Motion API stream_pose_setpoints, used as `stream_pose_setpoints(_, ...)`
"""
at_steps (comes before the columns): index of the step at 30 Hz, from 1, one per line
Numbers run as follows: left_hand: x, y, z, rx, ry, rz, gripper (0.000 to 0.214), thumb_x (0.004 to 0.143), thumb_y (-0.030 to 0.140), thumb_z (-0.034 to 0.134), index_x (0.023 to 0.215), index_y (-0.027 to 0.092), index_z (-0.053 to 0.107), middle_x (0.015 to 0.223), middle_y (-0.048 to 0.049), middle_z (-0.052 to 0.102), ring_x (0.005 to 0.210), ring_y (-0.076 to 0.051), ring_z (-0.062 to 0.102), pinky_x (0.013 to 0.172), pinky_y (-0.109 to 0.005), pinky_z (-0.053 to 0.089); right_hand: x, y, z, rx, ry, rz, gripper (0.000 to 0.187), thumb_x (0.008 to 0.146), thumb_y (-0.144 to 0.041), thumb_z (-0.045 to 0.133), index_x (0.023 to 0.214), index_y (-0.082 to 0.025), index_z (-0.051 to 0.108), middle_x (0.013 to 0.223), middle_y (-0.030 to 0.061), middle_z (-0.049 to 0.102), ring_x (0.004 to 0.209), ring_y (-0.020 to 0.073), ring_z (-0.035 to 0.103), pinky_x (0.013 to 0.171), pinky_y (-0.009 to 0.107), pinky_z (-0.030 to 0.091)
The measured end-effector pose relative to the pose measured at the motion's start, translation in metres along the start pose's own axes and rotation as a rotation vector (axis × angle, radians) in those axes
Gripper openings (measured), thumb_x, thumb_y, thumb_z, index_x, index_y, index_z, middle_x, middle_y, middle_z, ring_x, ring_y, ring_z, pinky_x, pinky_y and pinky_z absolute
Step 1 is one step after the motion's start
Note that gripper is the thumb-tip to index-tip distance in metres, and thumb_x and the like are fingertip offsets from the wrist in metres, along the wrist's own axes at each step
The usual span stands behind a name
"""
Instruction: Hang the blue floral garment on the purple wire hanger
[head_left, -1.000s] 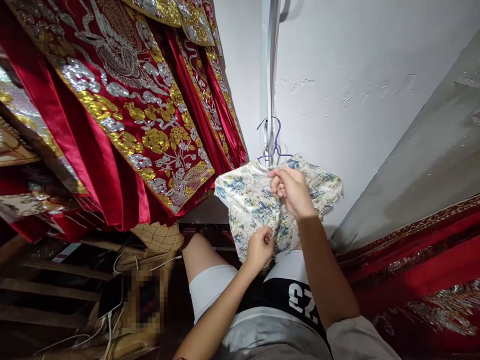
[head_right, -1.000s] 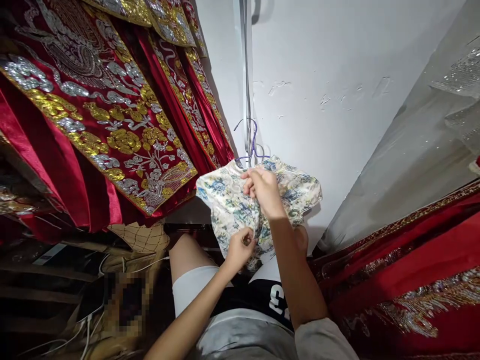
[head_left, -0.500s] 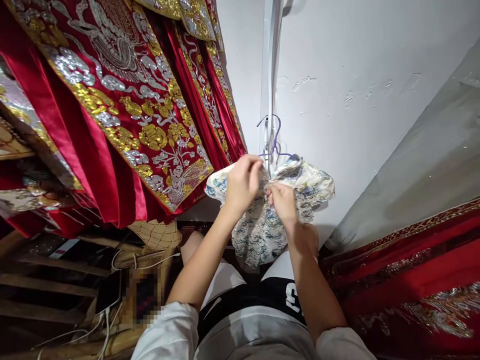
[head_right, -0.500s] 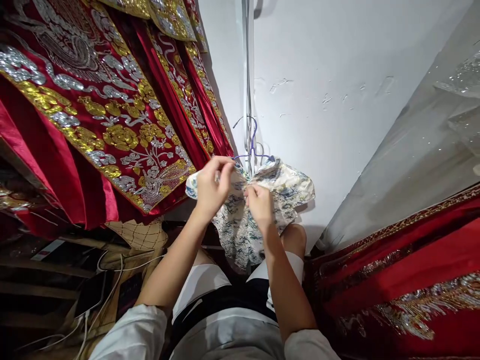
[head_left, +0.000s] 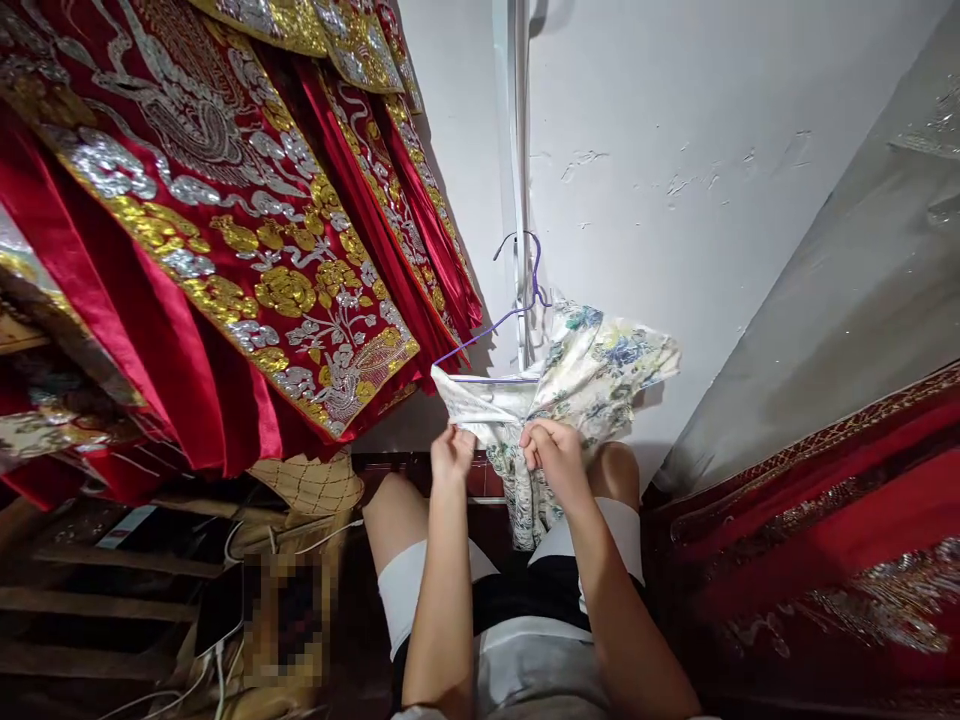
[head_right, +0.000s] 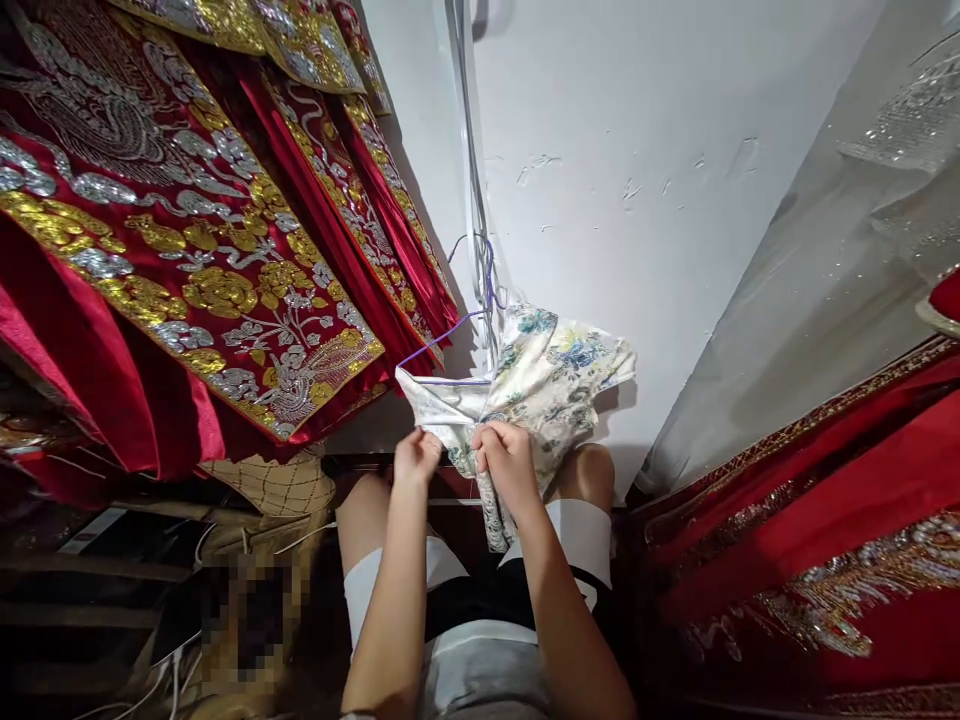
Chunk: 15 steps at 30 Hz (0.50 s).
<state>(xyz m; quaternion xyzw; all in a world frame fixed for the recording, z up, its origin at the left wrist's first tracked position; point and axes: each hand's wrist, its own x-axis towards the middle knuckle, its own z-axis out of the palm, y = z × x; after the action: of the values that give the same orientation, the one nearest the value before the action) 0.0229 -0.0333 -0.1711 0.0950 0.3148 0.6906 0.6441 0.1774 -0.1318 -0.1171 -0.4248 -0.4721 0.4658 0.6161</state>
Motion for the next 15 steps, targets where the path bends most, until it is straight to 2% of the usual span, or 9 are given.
stream_pose_setpoints(3,-0.012,-0.026,-0.002,0.124,-0.04,0.015,0.013,0.084,0.005,0.058,0.076,0.013,0.065,0.061,0.0002,0.062,0.054,-0.01,0.058,0.057,-0.019,0.047,-0.002,0.001,-0.011,0.079,0.04,0.049,0.027,0.077,-0.041,0.056,0.057,-0.022,0.056,0.042,-0.0046,0.044,0.042,0.0111,0.036,0.048,0.026,0.028)
stream_pose_setpoints(5,-0.02,-0.026,0.003,0.185,-0.078,0.039,0.007,0.08,0.009,0.065,0.074,0.013,0.067,0.063,0.0008,0.063,0.056,-0.011,0.057,0.058,-0.019,0.046,-0.001,0.001,-0.026,0.068,0.029,0.087,0.032,0.079,-0.044,0.056,0.055,-0.023,0.054,0.04,-0.0054,0.039,0.041,0.0109,0.032,0.048,0.027,0.027)
stream_pose_setpoints(6,-0.025,-0.022,0.007,0.212,-0.1,0.067,0.005,0.078,0.012,0.07,0.074,0.013,0.068,0.064,0.0017,0.062,0.057,-0.01,0.055,0.059,-0.019,0.045,0.0,0.001,-0.034,0.019,-0.015,0.117,0.034,0.079,-0.044,0.057,0.053,-0.023,0.053,0.039,-0.0056,0.037,0.041,0.0109,0.03,0.048,0.027,0.028)
stream_pose_setpoints(8,-0.038,-0.013,0.016,0.284,-0.18,0.189,0.014,0.076,0.024,0.078,0.074,0.015,0.068,0.067,0.0028,0.06,0.062,-0.009,0.053,0.061,-0.018,0.044,0.002,0.003,-0.049,-0.135,-0.133,0.195,0.039,0.081,-0.047,0.06,0.051,-0.023,0.054,0.039,-0.0048,0.038,0.042,0.0116,0.032,0.049,0.028,0.031)
stream_pose_setpoints(10,-0.055,-0.007,0.025,0.377,-0.299,0.355,0.027,0.078,0.04,0.08,0.077,0.016,0.067,0.073,0.0018,0.06,0.068,-0.011,0.053,0.067,-0.02,0.045,0.005,0.007,-0.058,-0.266,-0.135,0.223,0.043,0.083,-0.053,0.062,0.054,-0.023,0.058,0.043,-0.0021,0.047,0.045,0.0139,0.039,0.052,0.03,0.035)
stream_pose_setpoints(12,-0.075,-0.008,0.034,0.496,-0.425,0.484,0.033,0.083,0.05,0.075,0.082,0.018,0.067,0.078,-0.0001,0.06,0.074,-0.013,0.055,0.072,-0.023,0.046,0.007,0.012,-0.06,-0.319,-0.023,0.166,0.047,0.085,-0.064,0.06,0.06,-0.023,0.063,0.055,0.0025,0.06,0.056,0.0185,0.052,0.058,0.032,0.041)
stream_pose_setpoints(13,-0.085,-0.011,0.038,0.56,-0.477,0.511,0.033,0.086,0.051,0.072,0.083,0.018,0.067,0.08,-0.0008,0.061,0.075,-0.014,0.055,0.073,-0.024,0.046,0.007,0.014,-0.058,-0.308,0.013,0.132,0.05,0.085,-0.068,0.058,0.063,-0.024,0.065,0.062,0.0045,0.065,0.064,0.0213,0.058,0.063,0.033,0.045)
stream_pose_setpoints(15,-0.102,-0.019,0.043,0.691,-0.586,0.523,0.03,0.091,0.048,0.067,0.084,0.019,0.068,0.081,-0.002,0.062,0.077,-0.016,0.056,0.075,-0.026,0.047,0.006,0.017,-0.049,-0.204,-0.045,0.107,0.055,0.086,-0.076,0.053,0.072,-0.025,0.069,0.073,0.0071,0.07,0.08,0.0259,0.065,0.072,0.035,0.05)
